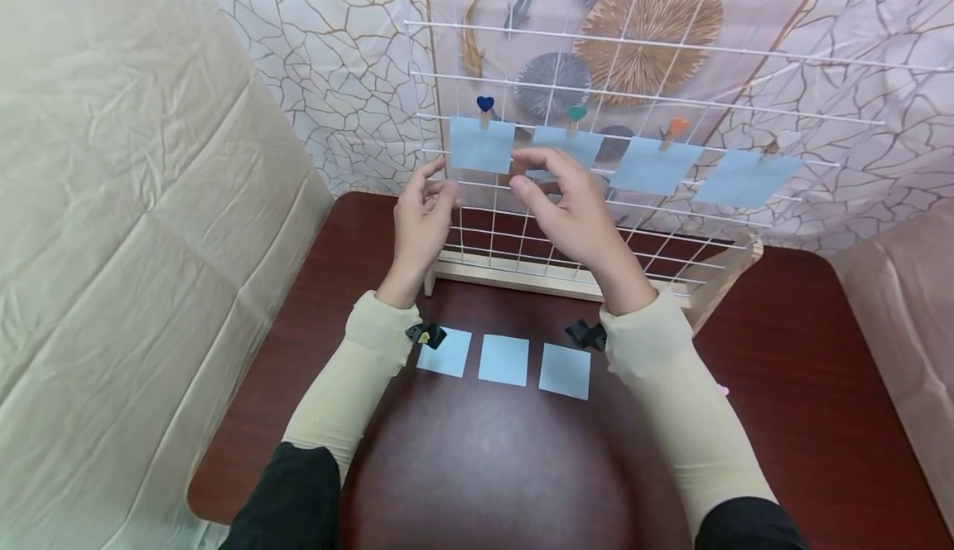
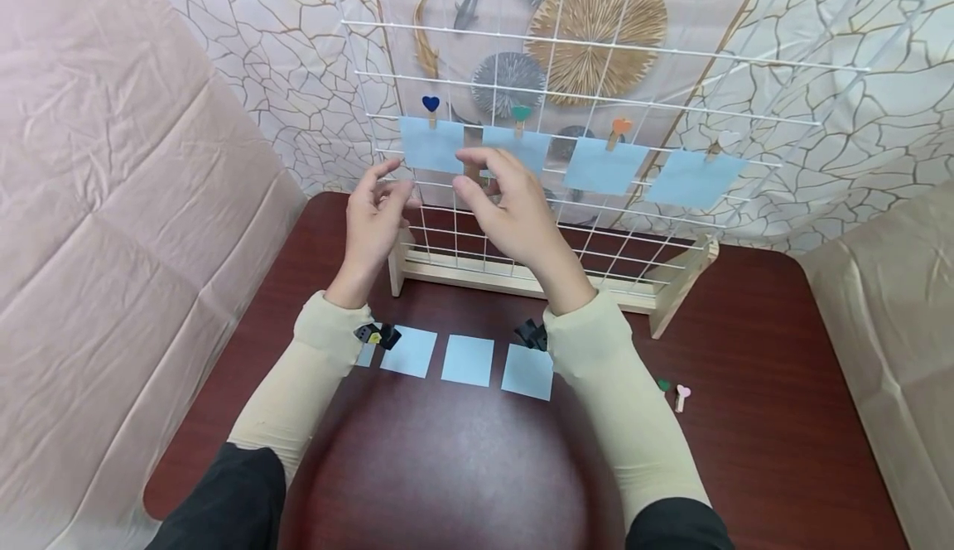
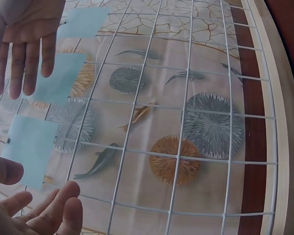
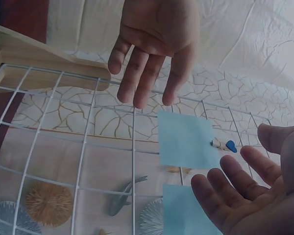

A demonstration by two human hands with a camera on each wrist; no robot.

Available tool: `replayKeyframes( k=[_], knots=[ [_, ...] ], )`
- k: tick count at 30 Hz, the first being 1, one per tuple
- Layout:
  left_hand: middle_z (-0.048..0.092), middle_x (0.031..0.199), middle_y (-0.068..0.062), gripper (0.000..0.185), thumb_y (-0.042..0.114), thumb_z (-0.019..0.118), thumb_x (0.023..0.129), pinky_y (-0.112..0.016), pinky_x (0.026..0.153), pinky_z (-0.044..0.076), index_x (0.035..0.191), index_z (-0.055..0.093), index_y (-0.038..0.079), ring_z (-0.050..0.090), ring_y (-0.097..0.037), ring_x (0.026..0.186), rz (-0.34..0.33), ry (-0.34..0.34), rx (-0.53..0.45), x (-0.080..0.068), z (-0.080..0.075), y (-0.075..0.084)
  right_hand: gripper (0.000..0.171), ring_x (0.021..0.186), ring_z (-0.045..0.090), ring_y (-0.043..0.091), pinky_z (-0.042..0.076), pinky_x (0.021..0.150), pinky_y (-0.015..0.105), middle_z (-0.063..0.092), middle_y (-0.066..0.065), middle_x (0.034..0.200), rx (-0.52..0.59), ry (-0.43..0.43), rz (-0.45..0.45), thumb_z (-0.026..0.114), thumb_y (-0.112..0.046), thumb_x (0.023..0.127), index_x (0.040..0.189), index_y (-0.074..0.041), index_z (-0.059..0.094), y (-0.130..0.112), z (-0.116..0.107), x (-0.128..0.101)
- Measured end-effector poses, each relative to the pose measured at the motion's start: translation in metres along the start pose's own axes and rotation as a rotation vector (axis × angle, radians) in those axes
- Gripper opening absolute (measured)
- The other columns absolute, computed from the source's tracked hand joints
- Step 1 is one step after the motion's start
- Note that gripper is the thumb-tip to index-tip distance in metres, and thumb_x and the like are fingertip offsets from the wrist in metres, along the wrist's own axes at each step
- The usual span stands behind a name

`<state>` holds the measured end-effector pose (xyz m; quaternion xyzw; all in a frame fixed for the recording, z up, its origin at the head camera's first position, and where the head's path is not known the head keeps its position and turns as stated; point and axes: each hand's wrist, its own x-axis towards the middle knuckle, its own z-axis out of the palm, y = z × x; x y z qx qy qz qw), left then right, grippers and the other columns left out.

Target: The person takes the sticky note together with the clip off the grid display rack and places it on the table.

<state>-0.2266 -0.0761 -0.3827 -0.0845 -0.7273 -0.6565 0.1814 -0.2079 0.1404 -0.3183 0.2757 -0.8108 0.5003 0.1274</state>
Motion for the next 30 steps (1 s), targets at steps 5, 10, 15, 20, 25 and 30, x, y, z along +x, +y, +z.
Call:
replayKeyframes(
  k=[5, 10, 15, 20, 25, 30],
  knots=[
    [0.068, 0.130, -0.018, 0.039, 0.012, 0.059, 0.107, -0.023, 0.063, 0.052, 0.145, 0.059, 0.002, 0.074, -0.038, 0.097, 0.018, 0.004, -0.029, 0.003, -0.001, 0.000, 0.037, 0.135, 0.054, 0.020, 0.053, 0.102, 0.046, 0.062, 0.010, 0.144, -0.018, 0.032, -0.003, 0.063, -0.017, 0.107, 0.140, -0.001, 0.064, -0.005, 0.001, 0.009],
    [0.065, 0.131, -0.024, 0.031, 0.009, 0.058, 0.107, -0.022, 0.062, 0.053, 0.135, 0.058, -0.005, 0.072, -0.045, 0.098, 0.005, 0.008, -0.094, 0.007, -0.001, 0.002, 0.038, 0.135, 0.053, 0.016, 0.056, 0.099, 0.045, 0.062, 0.009, 0.143, -0.019, 0.069, -0.027, 0.064, -0.016, 0.105, 0.141, -0.003, 0.064, -0.012, 0.001, 0.020],
    [0.065, 0.129, -0.024, 0.027, 0.009, 0.058, 0.108, -0.022, 0.062, 0.053, 0.132, 0.057, -0.003, 0.072, -0.045, 0.097, 0.033, -0.002, -0.116, 0.010, 0.000, 0.002, 0.039, 0.135, 0.053, 0.016, 0.056, 0.097, 0.042, 0.063, 0.008, 0.142, -0.015, 0.094, -0.039, 0.066, -0.016, 0.104, 0.141, -0.005, 0.064, -0.018, 0.000, 0.030],
    [0.067, 0.131, -0.018, 0.035, 0.012, 0.059, 0.108, -0.024, 0.063, 0.055, 0.142, 0.058, 0.004, 0.074, -0.037, 0.093, 0.040, -0.016, -0.109, 0.013, 0.000, 0.001, 0.039, 0.134, 0.055, 0.018, 0.057, 0.097, 0.040, 0.063, 0.008, 0.142, -0.026, 0.098, -0.039, 0.067, -0.016, 0.104, 0.142, -0.006, 0.064, -0.018, 0.001, 0.037],
    [0.066, 0.136, -0.019, 0.040, 0.012, 0.059, 0.108, -0.024, 0.064, 0.055, 0.147, 0.057, 0.005, 0.075, -0.034, 0.091, 0.040, -0.020, -0.112, 0.016, 0.001, 0.002, 0.042, 0.134, 0.055, 0.016, 0.056, 0.098, 0.038, 0.062, 0.007, 0.145, -0.050, 0.080, -0.021, 0.066, -0.019, 0.105, 0.145, -0.006, 0.062, -0.018, 0.003, 0.044],
    [0.065, 0.136, -0.020, 0.040, 0.010, 0.058, 0.108, -0.023, 0.062, 0.054, 0.147, 0.057, 0.003, 0.075, -0.029, 0.086, 0.037, -0.026, -0.115, 0.020, 0.002, 0.002, 0.046, 0.135, 0.055, 0.018, 0.056, 0.099, 0.036, 0.060, 0.007, 0.148, -0.085, 0.053, 0.005, 0.065, -0.022, 0.106, 0.150, -0.008, 0.059, -0.020, 0.003, 0.053]
  ],
)
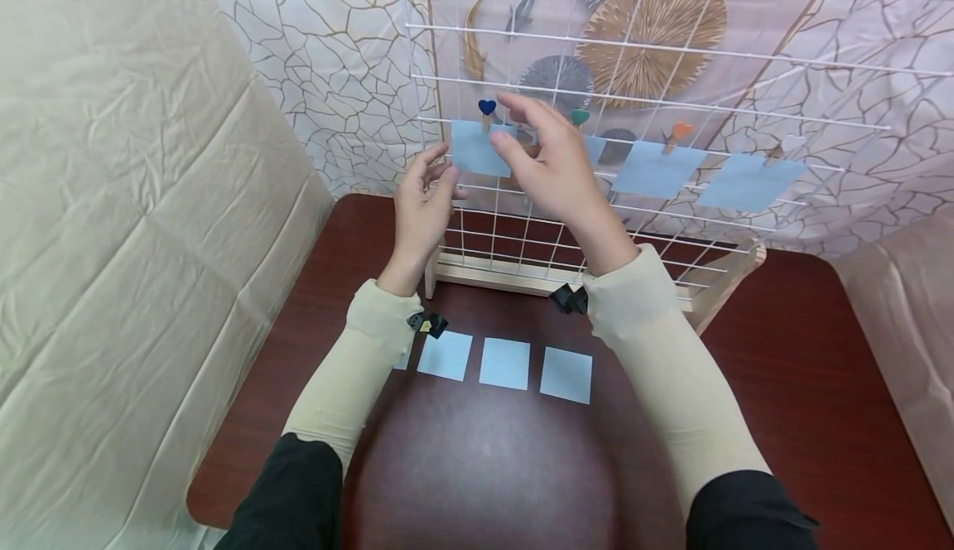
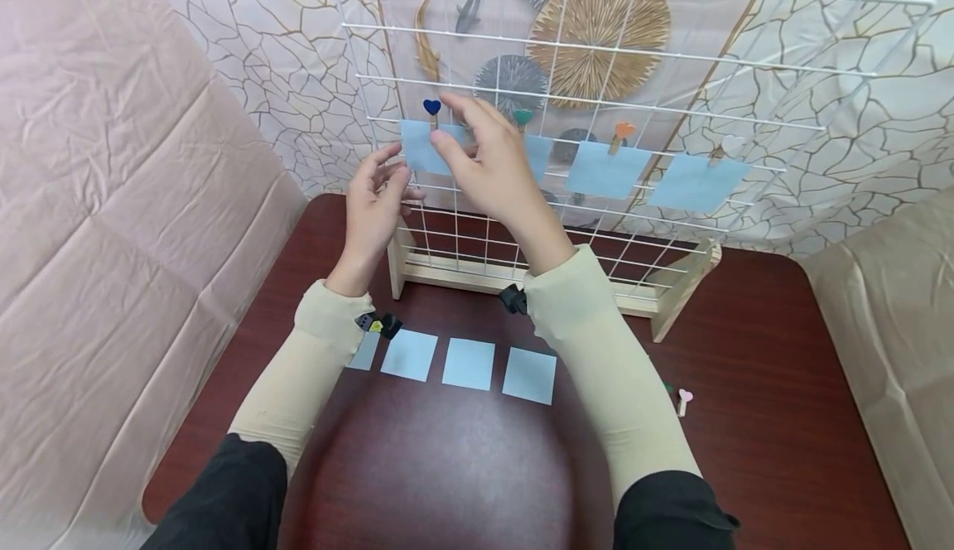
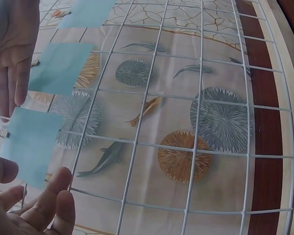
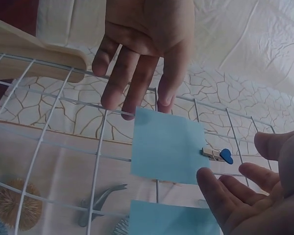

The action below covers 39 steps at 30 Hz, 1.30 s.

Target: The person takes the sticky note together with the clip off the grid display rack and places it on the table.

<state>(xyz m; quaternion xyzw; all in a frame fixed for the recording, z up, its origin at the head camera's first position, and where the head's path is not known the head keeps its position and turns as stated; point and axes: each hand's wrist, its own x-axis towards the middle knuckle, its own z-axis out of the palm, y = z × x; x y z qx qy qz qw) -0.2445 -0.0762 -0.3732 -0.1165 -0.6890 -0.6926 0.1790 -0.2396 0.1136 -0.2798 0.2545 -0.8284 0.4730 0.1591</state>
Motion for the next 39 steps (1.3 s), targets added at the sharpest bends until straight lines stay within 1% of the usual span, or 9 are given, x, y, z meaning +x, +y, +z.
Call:
replayKeyframes(
  k=[5, 7, 10, 13, 18, 23, 30, 34, 39],
  knots=[
    [0.065, 0.135, -0.020, 0.037, 0.010, 0.058, 0.108, -0.022, 0.062, 0.055, 0.145, 0.059, 0.001, 0.074, -0.015, 0.077, -0.025, -0.003, -0.003, 0.003, 0.001, 0.000, 0.048, 0.135, 0.056, 0.023, 0.054, 0.097, 0.037, 0.059, 0.009, 0.149, -0.053, -0.016, 0.007, 0.064, -0.024, 0.107, 0.151, -0.007, 0.057, -0.002, 0.001, 0.007],
    [0.065, 0.133, -0.020, 0.036, 0.010, 0.058, 0.108, -0.022, 0.062, 0.055, 0.143, 0.060, 0.000, 0.073, -0.015, 0.075, -0.031, 0.002, -0.005, 0.004, 0.002, 0.000, 0.047, 0.133, 0.056, 0.023, 0.054, 0.095, 0.037, 0.060, 0.010, 0.147, -0.066, -0.022, 0.013, 0.063, -0.024, 0.107, 0.150, -0.006, 0.058, -0.003, 0.002, 0.010],
    [0.067, 0.131, -0.021, 0.035, 0.010, 0.058, 0.108, -0.022, 0.061, 0.055, 0.140, 0.061, -0.003, 0.074, -0.018, 0.074, -0.019, 0.004, 0.011, 0.006, 0.002, 0.001, 0.047, 0.131, 0.057, 0.024, 0.052, 0.093, 0.039, 0.062, 0.012, 0.144, -0.087, -0.029, 0.018, 0.062, -0.024, 0.107, 0.150, -0.005, 0.058, -0.003, 0.004, 0.014],
    [0.069, 0.127, -0.022, 0.033, 0.010, 0.058, 0.109, -0.021, 0.060, 0.054, 0.138, 0.061, -0.004, 0.075, -0.020, 0.074, -0.004, -0.001, 0.026, 0.007, 0.003, 0.000, 0.046, 0.130, 0.057, 0.026, 0.050, 0.096, 0.042, 0.062, 0.015, 0.142, -0.124, -0.035, 0.015, 0.062, -0.023, 0.107, 0.149, -0.003, 0.058, -0.004, 0.005, 0.017],
    [0.070, 0.123, -0.021, 0.032, 0.010, 0.058, 0.109, -0.021, 0.058, 0.053, 0.136, 0.063, -0.004, 0.075, -0.016, 0.071, -0.006, 0.001, 0.029, 0.009, 0.001, -0.001, 0.046, 0.133, 0.058, 0.028, 0.044, 0.110, 0.042, 0.062, 0.015, 0.145, -0.195, -0.038, 0.030, 0.062, -0.024, 0.108, 0.148, -0.003, 0.059, -0.007, 0.008, 0.021],
    [0.070, 0.119, -0.022, 0.029, 0.008, 0.059, 0.108, -0.022, 0.057, 0.053, 0.133, 0.063, -0.006, 0.074, -0.015, 0.070, 0.009, 0.005, 0.045, 0.012, 0.002, -0.002, 0.041, 0.132, 0.059, 0.026, 0.038, 0.115, 0.038, 0.065, 0.015, 0.141, -0.219, 0.002, 0.052, 0.061, -0.023, 0.108, 0.144, -0.002, 0.064, -0.009, 0.014, 0.024],
    [0.069, 0.110, -0.018, 0.022, 0.008, 0.059, 0.107, -0.022, 0.056, 0.052, 0.124, 0.065, -0.007, 0.076, -0.026, 0.071, 0.033, 0.010, 0.042, 0.016, 0.006, 0.000, 0.029, 0.124, 0.064, 0.023, 0.036, 0.113, 0.035, 0.074, 0.012, 0.127, -0.217, 0.095, 0.050, 0.061, -0.018, 0.108, 0.129, -0.002, 0.073, -0.010, 0.018, 0.026],
    [0.068, 0.103, -0.015, 0.018, 0.008, 0.059, 0.108, -0.022, 0.056, 0.052, 0.117, 0.065, -0.007, 0.075, -0.021, 0.068, 0.043, 0.020, 0.030, 0.016, 0.008, 0.000, 0.024, 0.121, 0.066, 0.023, 0.036, 0.113, 0.035, 0.077, 0.010, 0.117, -0.208, 0.112, 0.045, 0.063, -0.016, 0.107, 0.122, -0.002, 0.075, -0.010, 0.019, 0.026],
    [0.066, 0.097, -0.011, 0.016, 0.008, 0.058, 0.108, -0.020, 0.053, 0.050, 0.113, 0.064, -0.007, 0.074, -0.018, 0.066, 0.052, 0.024, 0.015, 0.017, 0.008, 0.001, 0.020, 0.120, 0.066, 0.023, 0.037, 0.112, 0.035, 0.077, 0.010, 0.116, -0.202, 0.119, 0.051, 0.065, -0.013, 0.105, 0.119, -0.002, 0.075, -0.012, 0.020, 0.027]
  ],
)
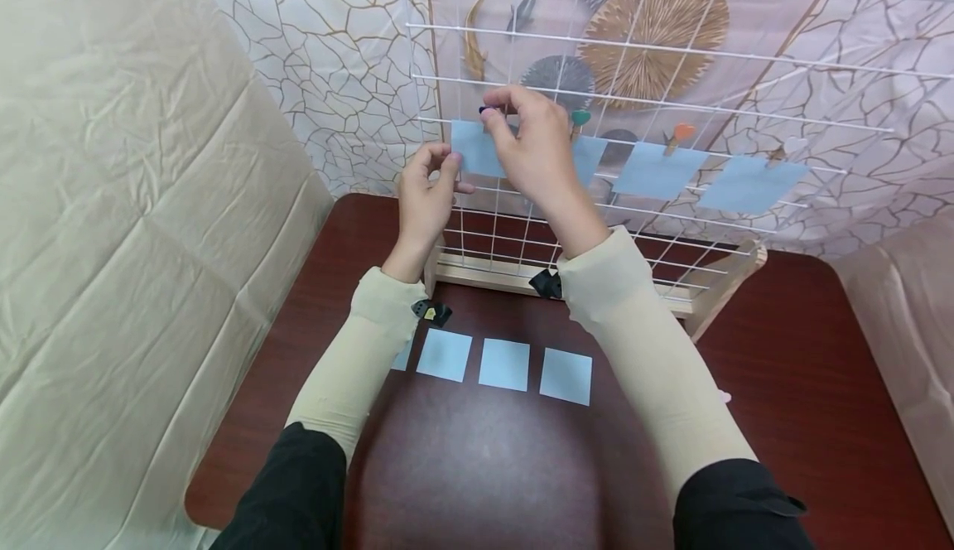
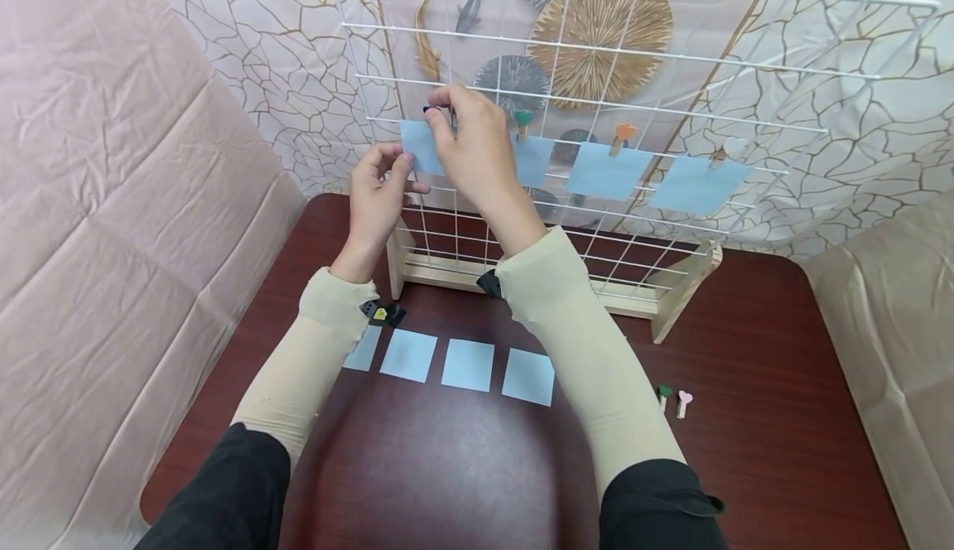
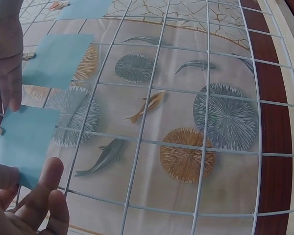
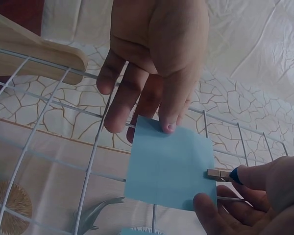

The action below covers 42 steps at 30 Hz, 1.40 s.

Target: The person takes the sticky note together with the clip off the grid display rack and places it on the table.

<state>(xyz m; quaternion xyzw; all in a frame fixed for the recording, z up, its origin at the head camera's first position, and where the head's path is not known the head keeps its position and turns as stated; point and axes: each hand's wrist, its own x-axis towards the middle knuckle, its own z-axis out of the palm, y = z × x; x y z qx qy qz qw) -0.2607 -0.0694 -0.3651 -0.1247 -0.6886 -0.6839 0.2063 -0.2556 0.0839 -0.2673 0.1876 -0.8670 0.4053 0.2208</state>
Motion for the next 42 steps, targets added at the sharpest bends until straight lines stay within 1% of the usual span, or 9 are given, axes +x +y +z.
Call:
replayKeyframes(
  k=[6, 13, 20, 24, 26, 28, 34, 39, 42],
  knots=[
    [0.067, 0.096, -0.012, 0.017, 0.008, 0.058, 0.109, -0.020, 0.053, 0.050, 0.113, 0.064, -0.007, 0.074, -0.019, 0.065, -0.003, 0.005, -0.011, 0.0002, -0.0005, -0.0007, 0.017, 0.117, 0.065, 0.025, 0.043, 0.106, 0.034, 0.076, 0.012, 0.114, -0.002, -0.001, -0.002, 0.064, -0.010, 0.106, 0.116, 0.000, 0.073, -0.0025, 0.0016, -0.0002],
    [0.067, 0.095, -0.015, 0.016, 0.007, 0.059, 0.108, -0.020, 0.053, 0.051, 0.113, 0.064, -0.008, 0.074, -0.017, 0.063, 0.000, 0.004, -0.036, 0.0008, -0.0005, -0.0018, 0.019, 0.107, 0.066, 0.027, 0.048, 0.095, 0.036, 0.075, 0.014, 0.106, -0.005, 0.011, -0.018, 0.060, -0.010, 0.108, 0.116, 0.004, 0.070, -0.0014, 0.0051, -0.0012],
    [0.069, 0.096, -0.015, 0.017, 0.007, 0.059, 0.108, -0.020, 0.053, 0.052, 0.113, 0.064, -0.008, 0.076, -0.032, 0.067, -0.017, 0.008, -0.020, 0.0006, -0.0017, 0.0002, 0.020, 0.105, 0.067, 0.026, 0.052, 0.093, 0.034, 0.075, 0.015, 0.108, 0.025, 0.020, 0.002, 0.059, -0.010, 0.109, 0.118, 0.004, 0.069, -0.0026, 0.0064, -0.0025],
    [0.068, 0.102, -0.024, 0.018, 0.007, 0.059, 0.109, -0.019, 0.052, 0.050, 0.115, 0.064, -0.009, 0.075, -0.042, 0.072, -0.026, 0.007, -0.007, 0.0000, -0.0027, 0.0014, 0.021, 0.106, 0.068, 0.026, 0.054, 0.094, 0.033, 0.075, 0.016, 0.108, 0.038, 0.028, 0.007, 0.058, -0.010, 0.109, 0.120, 0.005, 0.068, -0.0019, 0.0062, -0.0038],
    [0.068, 0.103, -0.026, 0.019, 0.007, 0.059, 0.109, -0.019, 0.052, 0.050, 0.115, 0.064, -0.010, 0.075, -0.044, 0.072, -0.022, 0.006, -0.006, -0.0007, -0.0034, 0.0023, 0.021, 0.106, 0.069, 0.027, 0.054, 0.093, 0.033, 0.075, 0.016, 0.107, 0.038, 0.033, 0.012, 0.058, -0.010, 0.109, 0.121, 0.005, 0.068, -0.0017, 0.0058, -0.0045],
    [0.068, 0.102, -0.024, 0.018, 0.007, 0.059, 0.108, -0.019, 0.052, 0.050, 0.113, 0.064, -0.010, 0.075, -0.041, 0.070, -0.017, 0.006, -0.012, -0.0011, -0.0037, 0.0025, 0.022, 0.106, 0.069, 0.026, 0.053, 0.092, 0.034, 0.075, 0.015, 0.108, 0.037, 0.034, 0.022, 0.058, -0.011, 0.109, 0.122, 0.004, 0.067, -0.0020, 0.0050, -0.0052],
    [0.067, 0.096, -0.014, 0.013, 0.003, 0.060, 0.107, -0.021, 0.053, 0.053, 0.106, 0.066, -0.008, 0.074, -0.020, 0.063, 0.009, 0.002, -0.014, -0.0023, -0.0033, 0.0009, 0.022, 0.111, 0.068, 0.026, 0.050, 0.096, 0.035, 0.076, 0.014, 0.109, 0.043, 0.034, 0.034, 0.058, -0.013, 0.110, 0.124, 0.002, 0.067, -0.0023, 0.0015, -0.0065],
    [0.067, 0.097, -0.014, 0.011, 0.004, 0.060, 0.106, -0.022, 0.052, 0.053, 0.103, 0.066, -0.006, 0.075, -0.023, 0.065, 0.017, 0.000, -0.014, -0.0038, -0.0040, 0.0014, 0.022, 0.115, 0.068, 0.025, 0.049, 0.102, 0.034, 0.076, 0.014, 0.111, 0.038, 0.043, 0.037, 0.059, -0.013, 0.109, 0.123, 0.002, 0.067, -0.0034, -0.0008, -0.0076],
    [0.066, 0.098, -0.014, 0.012, 0.003, 0.060, 0.106, -0.022, 0.051, 0.053, 0.105, 0.066, -0.007, 0.075, -0.025, 0.065, 0.008, 0.004, -0.024, -0.0046, -0.0047, 0.0036, 0.022, 0.116, 0.068, 0.025, 0.051, 0.102, 0.034, 0.076, 0.014, 0.112, 0.039, 0.047, 0.036, 0.059, -0.013, 0.109, 0.122, 0.002, 0.068, -0.0047, -0.0020, -0.0078]
  ],
)
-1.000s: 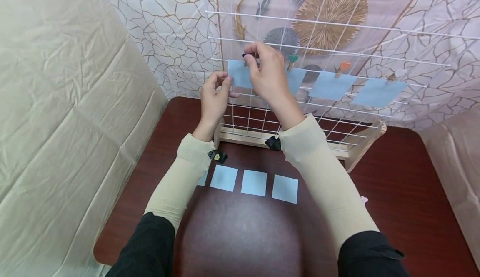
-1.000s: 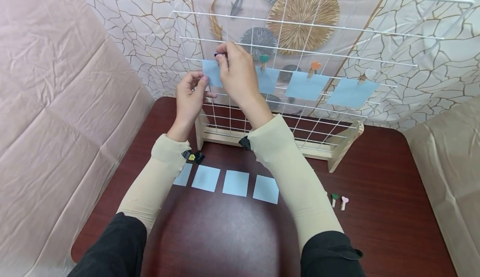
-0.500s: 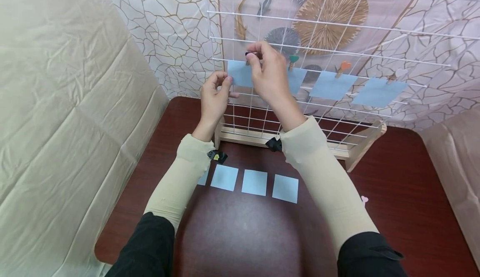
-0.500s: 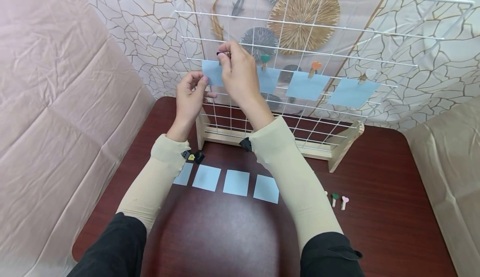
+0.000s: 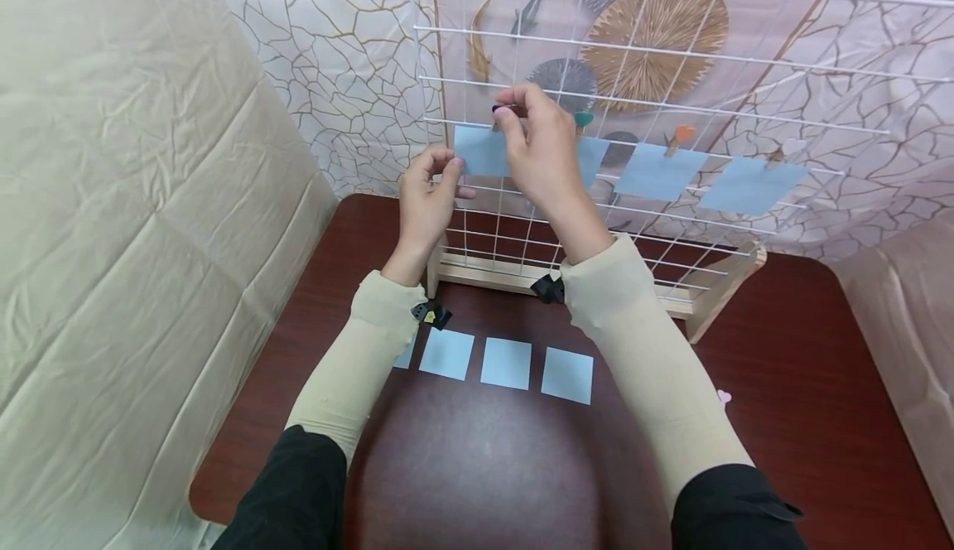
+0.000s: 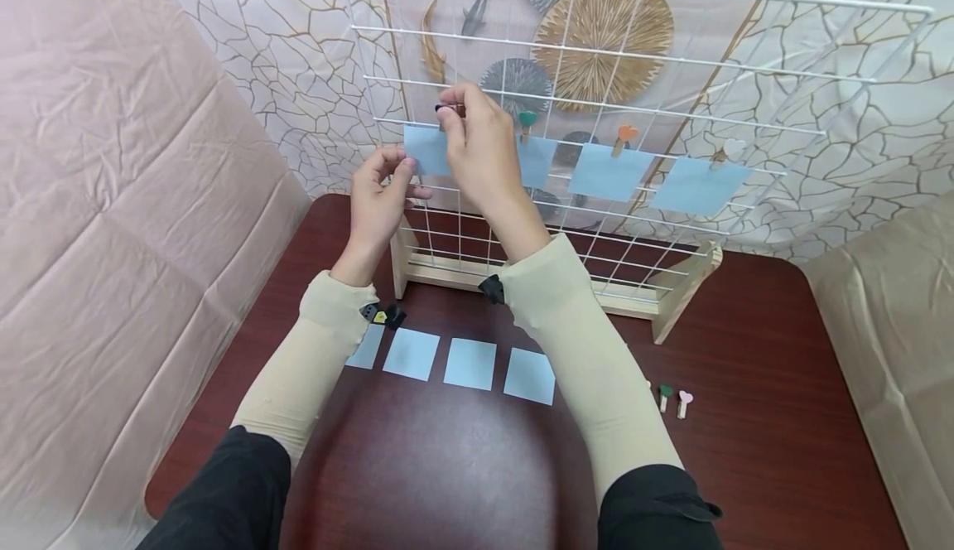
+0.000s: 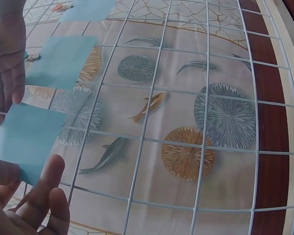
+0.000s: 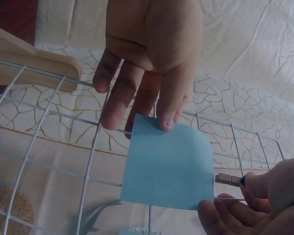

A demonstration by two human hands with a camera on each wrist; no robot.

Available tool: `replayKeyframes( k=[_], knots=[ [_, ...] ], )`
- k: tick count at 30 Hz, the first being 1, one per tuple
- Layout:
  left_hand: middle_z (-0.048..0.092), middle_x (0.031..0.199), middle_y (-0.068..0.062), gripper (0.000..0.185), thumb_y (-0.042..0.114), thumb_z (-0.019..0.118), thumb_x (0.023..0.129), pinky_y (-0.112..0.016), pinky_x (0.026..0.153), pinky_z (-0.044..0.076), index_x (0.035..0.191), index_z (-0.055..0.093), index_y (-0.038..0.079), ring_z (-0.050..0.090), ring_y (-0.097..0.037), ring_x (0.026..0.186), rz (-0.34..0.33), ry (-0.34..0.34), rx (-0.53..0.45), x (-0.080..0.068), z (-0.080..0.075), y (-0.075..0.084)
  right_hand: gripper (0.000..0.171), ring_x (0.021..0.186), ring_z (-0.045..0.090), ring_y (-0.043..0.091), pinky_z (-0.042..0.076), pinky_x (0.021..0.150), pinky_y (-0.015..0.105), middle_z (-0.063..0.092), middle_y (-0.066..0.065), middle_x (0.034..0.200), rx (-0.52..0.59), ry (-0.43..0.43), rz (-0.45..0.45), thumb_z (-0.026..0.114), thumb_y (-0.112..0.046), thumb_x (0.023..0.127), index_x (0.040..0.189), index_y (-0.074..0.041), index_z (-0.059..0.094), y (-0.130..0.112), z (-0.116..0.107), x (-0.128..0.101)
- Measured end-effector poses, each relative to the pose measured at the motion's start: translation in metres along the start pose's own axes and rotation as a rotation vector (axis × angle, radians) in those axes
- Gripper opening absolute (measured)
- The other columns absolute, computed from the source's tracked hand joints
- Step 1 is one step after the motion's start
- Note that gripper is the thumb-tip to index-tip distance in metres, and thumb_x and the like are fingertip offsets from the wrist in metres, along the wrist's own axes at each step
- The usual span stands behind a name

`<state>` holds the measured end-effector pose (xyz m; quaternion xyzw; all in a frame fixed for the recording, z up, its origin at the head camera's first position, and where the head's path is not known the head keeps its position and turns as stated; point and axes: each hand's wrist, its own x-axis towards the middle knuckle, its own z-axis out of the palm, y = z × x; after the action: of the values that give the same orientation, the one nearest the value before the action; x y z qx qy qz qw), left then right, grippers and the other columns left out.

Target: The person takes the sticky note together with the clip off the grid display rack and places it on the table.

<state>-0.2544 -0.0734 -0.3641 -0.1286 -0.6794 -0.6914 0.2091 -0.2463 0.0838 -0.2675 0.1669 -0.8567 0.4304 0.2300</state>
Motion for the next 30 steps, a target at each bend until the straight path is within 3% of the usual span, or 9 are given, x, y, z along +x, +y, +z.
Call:
replayKeyframes(
  k=[9, 19, 25, 30],
  knots=[
    [0.067, 0.102, -0.019, 0.016, 0.002, 0.060, 0.106, -0.019, 0.053, 0.053, 0.111, 0.067, -0.011, 0.072, -0.017, 0.064, -0.051, 0.012, -0.028, -0.004, -0.003, 0.006, 0.022, 0.118, 0.068, 0.025, 0.051, 0.102, 0.033, 0.076, 0.015, 0.115, 0.022, 0.009, 0.006, 0.060, -0.011, 0.108, 0.123, 0.003, 0.068, -0.002, -0.004, -0.005],
    [0.069, 0.097, -0.015, 0.016, 0.004, 0.062, 0.105, -0.020, 0.059, 0.051, 0.110, 0.069, -0.008, 0.073, -0.035, 0.077, 0.008, 0.020, 0.034, -0.009, -0.011, 0.008, 0.022, 0.112, 0.067, 0.024, 0.049, 0.093, 0.031, 0.074, 0.016, 0.112, 0.074, 0.003, 0.016, 0.059, -0.009, 0.108, 0.123, 0.004, 0.068, -0.004, -0.015, -0.015],
    [0.073, 0.093, -0.019, 0.014, 0.008, 0.068, 0.102, -0.024, 0.069, 0.049, 0.102, 0.074, -0.006, 0.066, -0.018, 0.082, 0.091, 0.043, 0.165, -0.018, -0.018, 0.008, 0.021, 0.106, 0.066, 0.022, 0.043, 0.072, 0.023, 0.075, 0.016, 0.113, 0.099, 0.018, -0.018, 0.060, -0.007, 0.107, 0.122, 0.006, 0.069, 0.003, -0.020, -0.030],
    [0.073, 0.091, -0.019, 0.016, 0.010, 0.070, 0.102, -0.025, 0.072, 0.048, 0.102, 0.076, -0.005, 0.061, -0.009, 0.081, 0.104, 0.029, 0.211, -0.028, -0.025, 0.008, 0.020, 0.105, 0.066, 0.022, 0.041, 0.069, 0.024, 0.076, 0.016, 0.110, 0.125, 0.054, -0.052, 0.062, -0.005, 0.106, 0.120, 0.006, 0.070, 0.008, -0.027, -0.042]
  ],
)
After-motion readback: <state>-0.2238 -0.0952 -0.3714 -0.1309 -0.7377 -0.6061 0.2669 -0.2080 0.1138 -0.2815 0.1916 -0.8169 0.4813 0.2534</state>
